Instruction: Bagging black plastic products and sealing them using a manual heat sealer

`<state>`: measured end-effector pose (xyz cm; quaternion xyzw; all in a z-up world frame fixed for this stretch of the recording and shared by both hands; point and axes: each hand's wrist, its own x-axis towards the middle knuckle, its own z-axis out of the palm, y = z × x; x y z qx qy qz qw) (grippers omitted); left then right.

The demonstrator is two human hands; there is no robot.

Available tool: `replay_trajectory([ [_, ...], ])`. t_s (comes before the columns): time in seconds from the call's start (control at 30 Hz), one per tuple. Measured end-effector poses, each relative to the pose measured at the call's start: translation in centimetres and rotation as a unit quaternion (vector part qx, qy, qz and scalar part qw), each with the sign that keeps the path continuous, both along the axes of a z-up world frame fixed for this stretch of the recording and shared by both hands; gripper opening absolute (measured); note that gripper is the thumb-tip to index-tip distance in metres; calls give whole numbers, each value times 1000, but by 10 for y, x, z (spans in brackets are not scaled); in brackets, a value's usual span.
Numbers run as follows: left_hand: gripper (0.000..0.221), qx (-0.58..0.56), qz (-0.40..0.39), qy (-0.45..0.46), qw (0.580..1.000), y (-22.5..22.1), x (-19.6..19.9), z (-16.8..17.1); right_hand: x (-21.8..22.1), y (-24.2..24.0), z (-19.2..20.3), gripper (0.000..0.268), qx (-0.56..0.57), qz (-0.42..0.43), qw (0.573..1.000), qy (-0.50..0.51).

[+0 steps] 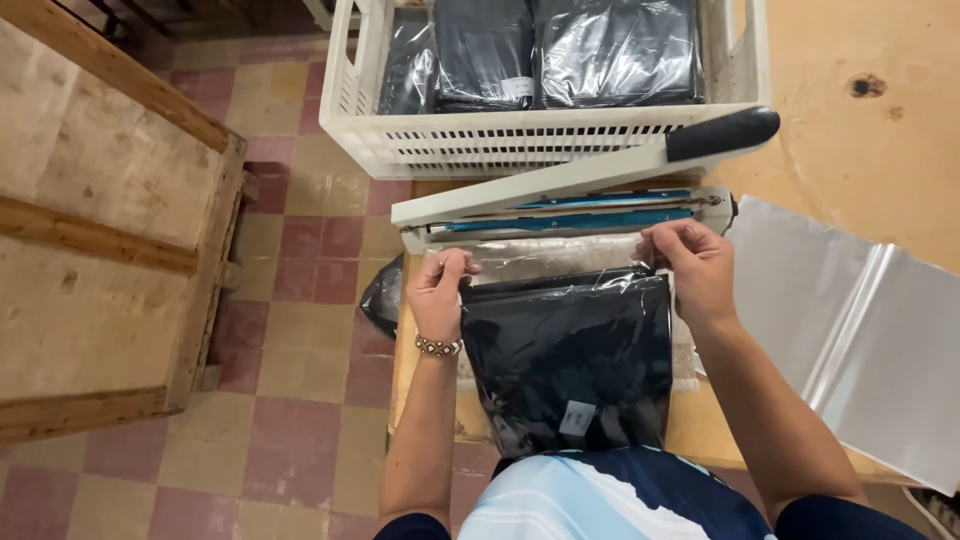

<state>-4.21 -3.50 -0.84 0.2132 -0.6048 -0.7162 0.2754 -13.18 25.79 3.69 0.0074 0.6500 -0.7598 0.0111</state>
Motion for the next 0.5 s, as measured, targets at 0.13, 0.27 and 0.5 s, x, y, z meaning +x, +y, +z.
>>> replay_trajectory([
  [0.13,10,10,4,-5,1000,1,0,-4,2,1,-10,9,-8,-11,1000,7],
  [0.27,9,35,-4,5,999,1,-3,-1,4,-4,2,9,-20,-26,999,13],
  [0.5,7,-199,-135,-104,965,-23,-9,68,-17,13,31,5,109,118,986,40],
])
